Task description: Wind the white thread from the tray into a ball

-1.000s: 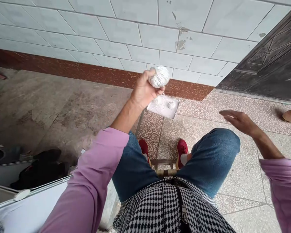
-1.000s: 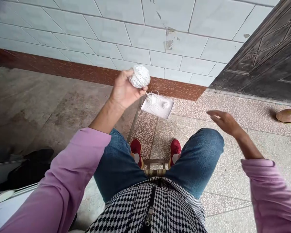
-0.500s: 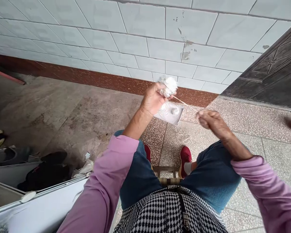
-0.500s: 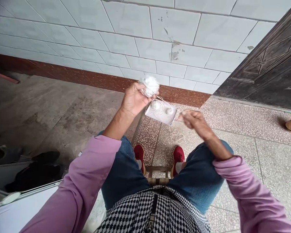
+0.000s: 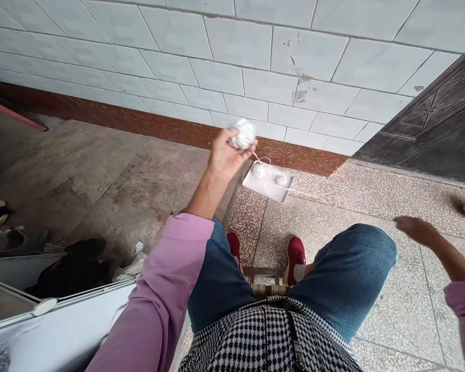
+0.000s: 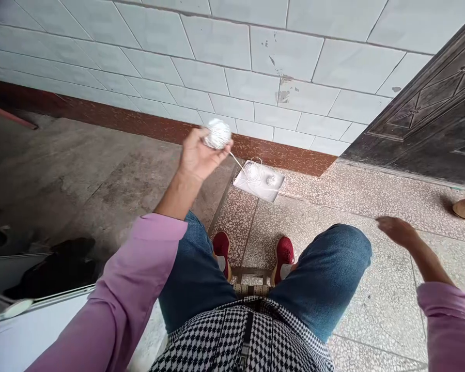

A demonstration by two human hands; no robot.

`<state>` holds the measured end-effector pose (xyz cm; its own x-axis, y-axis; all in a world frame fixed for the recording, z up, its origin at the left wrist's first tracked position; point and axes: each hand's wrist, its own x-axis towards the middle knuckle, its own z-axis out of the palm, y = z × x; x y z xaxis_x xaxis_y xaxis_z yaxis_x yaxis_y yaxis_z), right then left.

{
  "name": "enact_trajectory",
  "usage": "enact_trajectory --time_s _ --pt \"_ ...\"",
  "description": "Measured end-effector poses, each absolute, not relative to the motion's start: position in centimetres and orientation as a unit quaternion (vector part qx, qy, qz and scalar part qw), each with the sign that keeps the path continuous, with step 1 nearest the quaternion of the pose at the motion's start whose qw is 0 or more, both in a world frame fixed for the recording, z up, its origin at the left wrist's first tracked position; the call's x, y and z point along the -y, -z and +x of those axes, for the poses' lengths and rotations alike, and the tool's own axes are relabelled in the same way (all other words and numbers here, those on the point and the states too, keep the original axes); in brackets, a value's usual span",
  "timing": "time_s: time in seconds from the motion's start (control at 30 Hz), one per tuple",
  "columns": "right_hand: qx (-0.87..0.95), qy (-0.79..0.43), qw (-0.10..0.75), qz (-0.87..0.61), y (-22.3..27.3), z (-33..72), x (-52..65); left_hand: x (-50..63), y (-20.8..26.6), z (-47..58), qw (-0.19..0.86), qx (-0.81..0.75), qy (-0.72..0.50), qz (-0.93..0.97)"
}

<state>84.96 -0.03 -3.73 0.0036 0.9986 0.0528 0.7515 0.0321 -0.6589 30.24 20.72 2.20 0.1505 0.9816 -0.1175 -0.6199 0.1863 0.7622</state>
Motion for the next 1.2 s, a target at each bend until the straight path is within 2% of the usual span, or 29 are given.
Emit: enact_trajectory --time_s 0.17,0.27,0.37,0.5,0.63,0.73,0.8,0.87,0.93,1.03,1.13,1.2 --pt "0.675 -0.293 0.268 -0.622 3.9 74.1 -8.9 -18.9 -0.8 35.7 0.766 -0.292 -0.484 0.305" --pt "0.658 -0.430 0.348 -0.511 3.4 65.3 -12.4 -18.5 -0.4 37.4 0.783 -0.269 -0.466 0.312" --pt "0.643 -0.511 0.386 -0.420 2.9 58.9 -13.5 -18.3 -0.1 37.9 0.787 -0.248 -0.453 0.337" --pt "0.627 -0.563 0.374 -0.387 3.1 56.0 -12.4 -18.2 0.1 37.6 0.775 -0.259 -0.434 0.380" --pt "0.652 -0.491 0.383 -0.433 2.4 55.9 -10.5 -18.4 0.3 37.2 0.707 -0.334 -0.463 0.418" --pt "0.720 -0.398 0.365 -0.436 0.9 56.4 -9.7 -18.6 1.1 37.1 0.590 -0.401 -0.480 0.511" --pt "0.735 -0.371 0.368 -0.432 0.0 57.2 -9.7 -18.5 1.8 37.1 0.502 -0.429 -0.465 0.589" --pt "0.726 -0.344 0.394 -0.446 -0.7 58.1 -10.0 -18.1 2.4 37.2 0.473 -0.435 -0.413 0.645" --pt "0.708 -0.304 0.427 -0.473 -0.9 59.1 -10.5 -17.6 2.6 37.4 0.517 -0.405 -0.344 0.671" --pt "0.689 -0.263 0.446 -0.508 -0.5 60.2 -11.4 -16.6 2.3 37.7 0.642 -0.322 -0.273 0.640" --pt "0.694 -0.282 0.427 -0.507 0.4 60.4 -12.0 -15.9 1.6 37.9 0.750 -0.251 -0.270 0.549" --pt "0.704 -0.295 0.407 -0.502 1.2 60.2 -12.1 -15.9 1.3 37.8 0.781 -0.239 -0.292 0.498"
